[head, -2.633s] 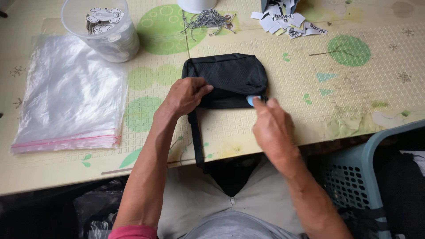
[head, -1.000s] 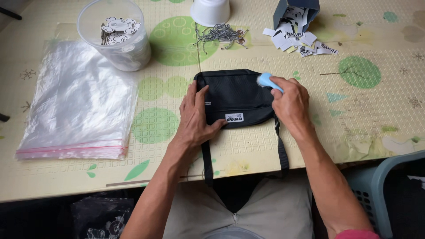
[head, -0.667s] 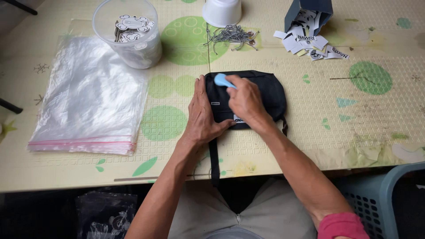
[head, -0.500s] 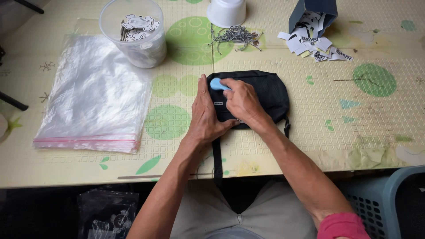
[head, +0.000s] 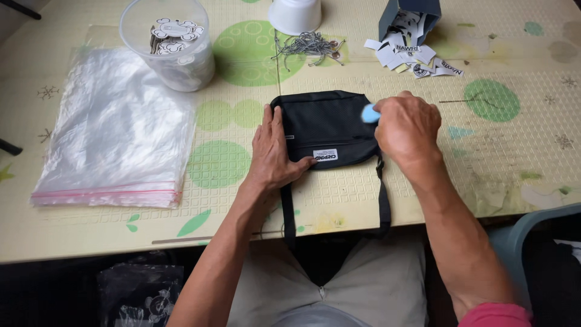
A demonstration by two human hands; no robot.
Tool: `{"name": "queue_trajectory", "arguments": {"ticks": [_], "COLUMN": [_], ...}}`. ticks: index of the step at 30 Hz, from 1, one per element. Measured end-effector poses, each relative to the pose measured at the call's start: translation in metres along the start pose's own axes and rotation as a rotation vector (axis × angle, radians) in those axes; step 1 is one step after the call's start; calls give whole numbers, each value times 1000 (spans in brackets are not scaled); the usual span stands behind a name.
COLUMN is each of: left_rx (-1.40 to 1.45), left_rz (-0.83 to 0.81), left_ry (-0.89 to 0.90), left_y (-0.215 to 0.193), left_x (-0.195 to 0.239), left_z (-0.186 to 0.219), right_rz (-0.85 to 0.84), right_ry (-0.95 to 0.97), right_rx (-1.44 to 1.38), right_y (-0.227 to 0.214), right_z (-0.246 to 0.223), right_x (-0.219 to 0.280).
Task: The person uses a light blue brush to scrub the exterior of a black shoulder bag on a table. They clean the main body, the strap, and the zipper area, then open the bag to wipe the interior lining before closing it.
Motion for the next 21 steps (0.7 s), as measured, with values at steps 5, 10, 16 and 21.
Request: {"name": "queue_trajectory", "arguments": {"ticks": [5,10,16,21], "left_rx": [-29,-95,-138,-163], "left_rz": [-19,-72,-133,-134], "left_ry": [-21,-29,-85,-80], "left_y": [2,4,2,4], "left_x": [-2,-4,1,-4], "left_z": [-1,0,5,4], "right_rz": [360,202,123,-30], "right_ry": [-486,-558,-44,-219], "right_rx": [-595,-649,-137,-659], "right_y": [-44,-12,13,-56], "right_z": [-86,-89,56,-14], "right_x": [34,20,-25,48]}}
Point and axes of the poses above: each hand's wrist, its own x-axis away from the middle knuckle, its own y-axis out of the palm, z = x × y, the point moved 7 cm from there along -x, towards the middle knuckle, and after that the axes turned 3 degrees about y, right-handed, at the moved point
